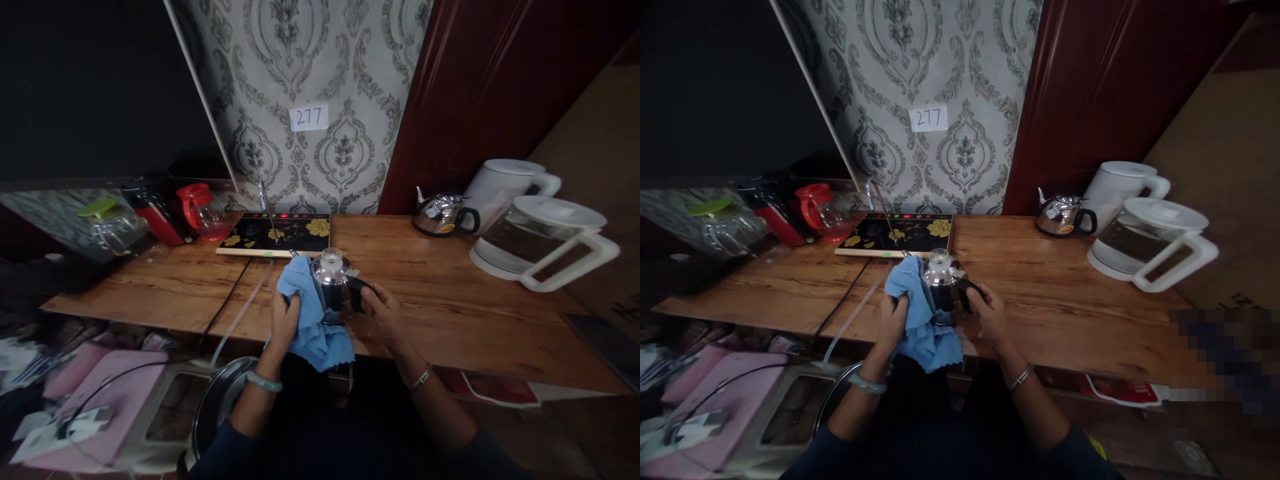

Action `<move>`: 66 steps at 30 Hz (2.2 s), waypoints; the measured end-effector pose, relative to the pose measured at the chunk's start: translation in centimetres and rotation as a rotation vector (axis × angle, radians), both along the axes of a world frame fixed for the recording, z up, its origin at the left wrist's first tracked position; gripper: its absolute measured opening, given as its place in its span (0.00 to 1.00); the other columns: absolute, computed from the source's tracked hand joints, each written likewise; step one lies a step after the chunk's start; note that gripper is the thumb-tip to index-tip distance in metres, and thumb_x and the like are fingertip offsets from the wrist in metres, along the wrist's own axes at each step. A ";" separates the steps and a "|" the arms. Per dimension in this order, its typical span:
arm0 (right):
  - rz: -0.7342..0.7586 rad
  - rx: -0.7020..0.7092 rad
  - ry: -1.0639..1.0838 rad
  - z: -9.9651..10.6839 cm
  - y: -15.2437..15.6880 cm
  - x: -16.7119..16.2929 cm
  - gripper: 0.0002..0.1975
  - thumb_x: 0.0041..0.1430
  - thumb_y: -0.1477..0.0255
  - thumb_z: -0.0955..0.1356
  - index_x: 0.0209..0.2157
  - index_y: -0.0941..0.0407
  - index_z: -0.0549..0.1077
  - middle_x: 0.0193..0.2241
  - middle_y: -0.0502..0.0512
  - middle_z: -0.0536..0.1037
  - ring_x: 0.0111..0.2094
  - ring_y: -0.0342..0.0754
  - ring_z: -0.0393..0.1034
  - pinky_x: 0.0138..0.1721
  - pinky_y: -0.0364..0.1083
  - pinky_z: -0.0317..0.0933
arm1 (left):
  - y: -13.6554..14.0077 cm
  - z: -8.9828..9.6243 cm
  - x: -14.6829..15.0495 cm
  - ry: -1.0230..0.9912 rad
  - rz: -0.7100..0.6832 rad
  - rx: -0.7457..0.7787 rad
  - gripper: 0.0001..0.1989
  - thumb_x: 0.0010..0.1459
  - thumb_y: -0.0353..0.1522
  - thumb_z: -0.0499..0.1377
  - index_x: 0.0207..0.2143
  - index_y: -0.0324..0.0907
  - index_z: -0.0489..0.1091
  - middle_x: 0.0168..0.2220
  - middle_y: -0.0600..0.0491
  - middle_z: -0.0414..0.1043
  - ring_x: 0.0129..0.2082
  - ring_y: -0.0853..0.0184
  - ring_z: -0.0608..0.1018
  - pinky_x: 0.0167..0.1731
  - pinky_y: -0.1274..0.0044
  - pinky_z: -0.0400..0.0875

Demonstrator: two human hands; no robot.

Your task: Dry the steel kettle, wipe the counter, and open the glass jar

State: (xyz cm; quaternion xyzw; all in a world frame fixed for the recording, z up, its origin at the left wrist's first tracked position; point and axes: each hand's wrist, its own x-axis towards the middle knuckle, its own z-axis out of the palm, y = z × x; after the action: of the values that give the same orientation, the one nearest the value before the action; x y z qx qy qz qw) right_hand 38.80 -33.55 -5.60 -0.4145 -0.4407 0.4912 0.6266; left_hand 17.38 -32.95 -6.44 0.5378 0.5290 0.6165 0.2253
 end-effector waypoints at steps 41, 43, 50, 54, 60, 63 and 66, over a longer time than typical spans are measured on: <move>-0.325 0.293 -0.270 1.2 -5.6 0.4 0.18 0.59 0.60 0.72 0.49 0.51 0.75 0.48 0.59 0.76 0.47 0.55 0.71 0.50 0.55 0.66 | -6.7 3.9 -0.6 0.217 0.022 0.111 0.18 0.51 0.39 0.65 0.44 0.42 0.72 0.43 0.47 0.76 0.45 0.56 0.78 0.47 0.65 0.74; -0.124 0.339 -0.297 1.7 -7.1 -0.1 0.28 0.54 0.57 0.74 0.55 0.49 0.72 0.53 0.60 0.74 0.52 0.59 0.71 0.52 0.57 0.67 | -7.6 4.7 1.3 0.337 -0.115 0.185 0.21 0.49 0.36 0.66 0.47 0.43 0.73 0.48 0.45 0.75 0.50 0.54 0.77 0.50 0.63 0.74; -0.270 0.132 -0.167 2.1 -7.7 1.1 0.28 0.49 0.57 0.78 0.51 0.51 0.74 0.45 0.58 0.80 0.45 0.58 0.75 0.45 0.54 0.71 | -8.0 5.7 6.3 0.257 -0.486 0.154 0.25 0.58 0.32 0.61 0.59 0.44 0.69 0.57 0.41 0.71 0.57 0.54 0.74 0.56 0.62 0.72; -0.464 0.085 -0.080 3.0 -6.3 5.2 0.19 0.48 0.59 0.77 0.41 0.52 0.77 0.36 0.52 0.80 0.39 0.53 0.75 0.43 0.51 0.69 | -7.0 4.6 6.5 0.008 -0.444 0.038 0.19 0.62 0.34 0.59 0.55 0.44 0.72 0.54 0.43 0.73 0.52 0.57 0.78 0.52 0.64 0.75; -0.578 0.168 0.025 4.0 -5.1 7.8 0.12 0.51 0.63 0.74 0.37 0.52 0.76 0.35 0.50 0.78 0.37 0.50 0.73 0.44 0.50 0.68 | -6.3 3.2 7.4 -0.210 -0.492 -0.089 0.21 0.61 0.38 0.62 0.55 0.42 0.73 0.53 0.41 0.77 0.53 0.56 0.79 0.55 0.61 0.74; -0.566 0.171 0.055 3.3 -4.5 7.8 0.11 0.50 0.64 0.74 0.35 0.52 0.76 0.35 0.49 0.78 0.36 0.49 0.72 0.42 0.49 0.67 | -6.2 2.7 8.3 -0.305 -0.548 -0.175 0.26 0.58 0.40 0.64 0.57 0.42 0.72 0.55 0.40 0.76 0.57 0.54 0.77 0.58 0.59 0.71; -0.558 0.155 0.070 2.2 -4.1 7.7 0.12 0.49 0.64 0.75 0.35 0.53 0.76 0.35 0.49 0.77 0.36 0.48 0.71 0.42 0.48 0.66 | -5.9 1.9 9.1 -0.361 -0.614 -0.252 0.29 0.54 0.41 0.67 0.57 0.42 0.72 0.58 0.39 0.74 0.58 0.52 0.76 0.59 0.57 0.70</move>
State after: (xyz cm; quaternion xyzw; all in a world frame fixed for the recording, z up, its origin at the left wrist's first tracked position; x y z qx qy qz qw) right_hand 46.48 -37.63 -3.39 -0.4537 -0.3237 0.2787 0.7821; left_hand 26.50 -38.85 -4.50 0.5222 0.3667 0.5353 0.5534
